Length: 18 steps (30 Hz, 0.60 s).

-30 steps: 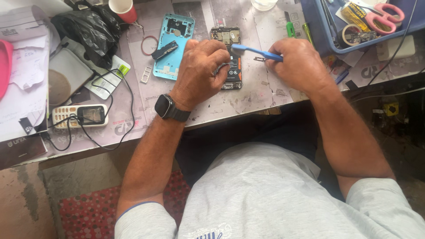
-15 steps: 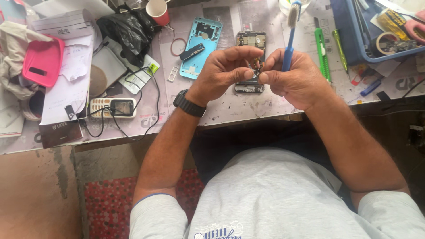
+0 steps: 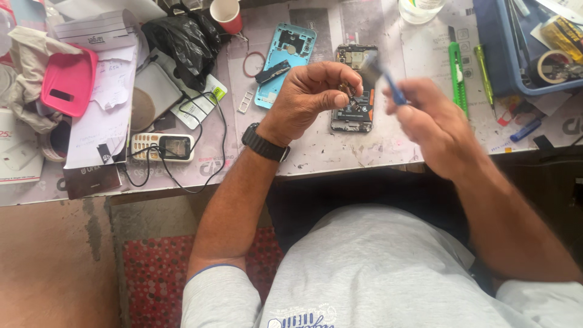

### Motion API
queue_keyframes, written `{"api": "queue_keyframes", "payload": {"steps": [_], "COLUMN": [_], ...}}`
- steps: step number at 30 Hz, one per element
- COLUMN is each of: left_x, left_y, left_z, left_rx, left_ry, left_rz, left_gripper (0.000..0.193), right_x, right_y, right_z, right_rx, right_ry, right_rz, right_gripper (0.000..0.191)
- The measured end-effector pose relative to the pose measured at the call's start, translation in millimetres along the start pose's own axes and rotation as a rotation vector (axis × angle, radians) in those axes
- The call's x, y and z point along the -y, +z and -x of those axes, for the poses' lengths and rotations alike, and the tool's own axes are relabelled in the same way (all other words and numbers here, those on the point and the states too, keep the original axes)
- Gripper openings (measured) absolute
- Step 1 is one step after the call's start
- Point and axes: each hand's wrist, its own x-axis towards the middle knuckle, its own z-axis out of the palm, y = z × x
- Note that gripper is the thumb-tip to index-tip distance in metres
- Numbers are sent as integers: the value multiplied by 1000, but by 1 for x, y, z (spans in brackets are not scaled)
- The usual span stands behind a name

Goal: The person cleans a small electronic component with a brush, then uses tweezers to place and adjust the component inside a disassembled mobile phone. The person repeatedly repositions the component and the phone while working at a cluttered workbench.

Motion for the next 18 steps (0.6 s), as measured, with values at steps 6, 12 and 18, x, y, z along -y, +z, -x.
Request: {"api": "queue_keyframes", "payload": {"steps": [6,12,18], "left_x": [3,4,4], "left_y": [-2,-4,-3], "left_z": [-1,0,0], "left_rx": [-31,-7,-10], "left_ry": [35,42,34], "left_rz": [-20,-46,-66], "left_gripper": [27,23,21], "right_x": [4,1,3], "right_y": [-5,-1,-4], "right_z": [28,27,27], "right_rx": [-134,-136,-116], "right_ry": [-457,-475,-430], "right_rz": [788,709,689], "right_gripper": [28,29,28]}}
